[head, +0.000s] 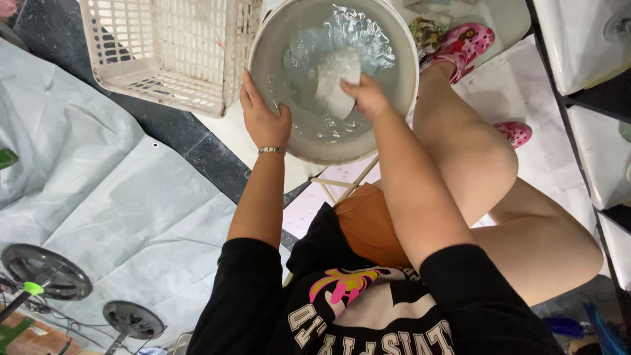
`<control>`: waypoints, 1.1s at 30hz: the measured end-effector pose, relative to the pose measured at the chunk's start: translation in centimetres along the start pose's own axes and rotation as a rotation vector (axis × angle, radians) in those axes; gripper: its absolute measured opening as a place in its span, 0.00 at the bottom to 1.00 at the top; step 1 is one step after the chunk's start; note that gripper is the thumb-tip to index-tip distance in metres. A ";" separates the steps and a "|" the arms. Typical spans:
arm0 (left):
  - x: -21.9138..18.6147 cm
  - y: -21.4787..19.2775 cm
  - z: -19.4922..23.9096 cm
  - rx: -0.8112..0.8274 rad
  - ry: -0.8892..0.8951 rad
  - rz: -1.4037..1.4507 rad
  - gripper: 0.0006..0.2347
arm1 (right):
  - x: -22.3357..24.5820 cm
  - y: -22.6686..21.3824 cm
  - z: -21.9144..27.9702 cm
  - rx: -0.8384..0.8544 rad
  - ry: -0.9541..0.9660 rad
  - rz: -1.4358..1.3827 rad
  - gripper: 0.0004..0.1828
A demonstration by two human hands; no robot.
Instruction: The person sits on the floor and repeatedly folds newspaper sheets, placing them on a nearby shelf. Toward the end, the person picks up a small dish and washes it in a bucket of water.
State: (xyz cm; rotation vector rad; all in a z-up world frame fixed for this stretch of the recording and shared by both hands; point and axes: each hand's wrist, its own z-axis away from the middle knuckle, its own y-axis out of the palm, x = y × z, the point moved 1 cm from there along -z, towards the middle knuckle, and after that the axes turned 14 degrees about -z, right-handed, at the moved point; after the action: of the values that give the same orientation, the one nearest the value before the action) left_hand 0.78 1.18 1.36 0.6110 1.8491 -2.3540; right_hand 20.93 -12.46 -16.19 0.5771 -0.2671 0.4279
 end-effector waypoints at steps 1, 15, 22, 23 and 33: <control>0.3 0.1 0.1 0.012 0.001 0.011 0.43 | 0.1 -0.2 0.2 0.004 0.003 -0.031 0.20; 2.7 3.9 0.7 -0.066 -0.498 0.453 0.18 | 2.9 0.7 2.4 0.203 0.136 -0.486 0.17; 3.3 4.3 0.6 -0.031 -0.486 0.371 0.18 | 0.8 0.8 1.1 0.115 0.080 0.076 0.19; 3.5 4.4 0.7 -0.036 -0.474 0.364 0.18 | 0.5 0.9 1.0 0.091 0.075 0.246 0.19; 5.3 5.9 0.2 0.038 -0.389 0.478 0.19 | 1.0 3.2 4.3 0.180 0.037 1.754 0.15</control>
State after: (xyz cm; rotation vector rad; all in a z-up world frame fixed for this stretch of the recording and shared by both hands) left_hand -2.32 0.32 -5.87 0.4854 1.3217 -2.0169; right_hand 19.76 -12.20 -10.83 0.3740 -0.6743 2.1650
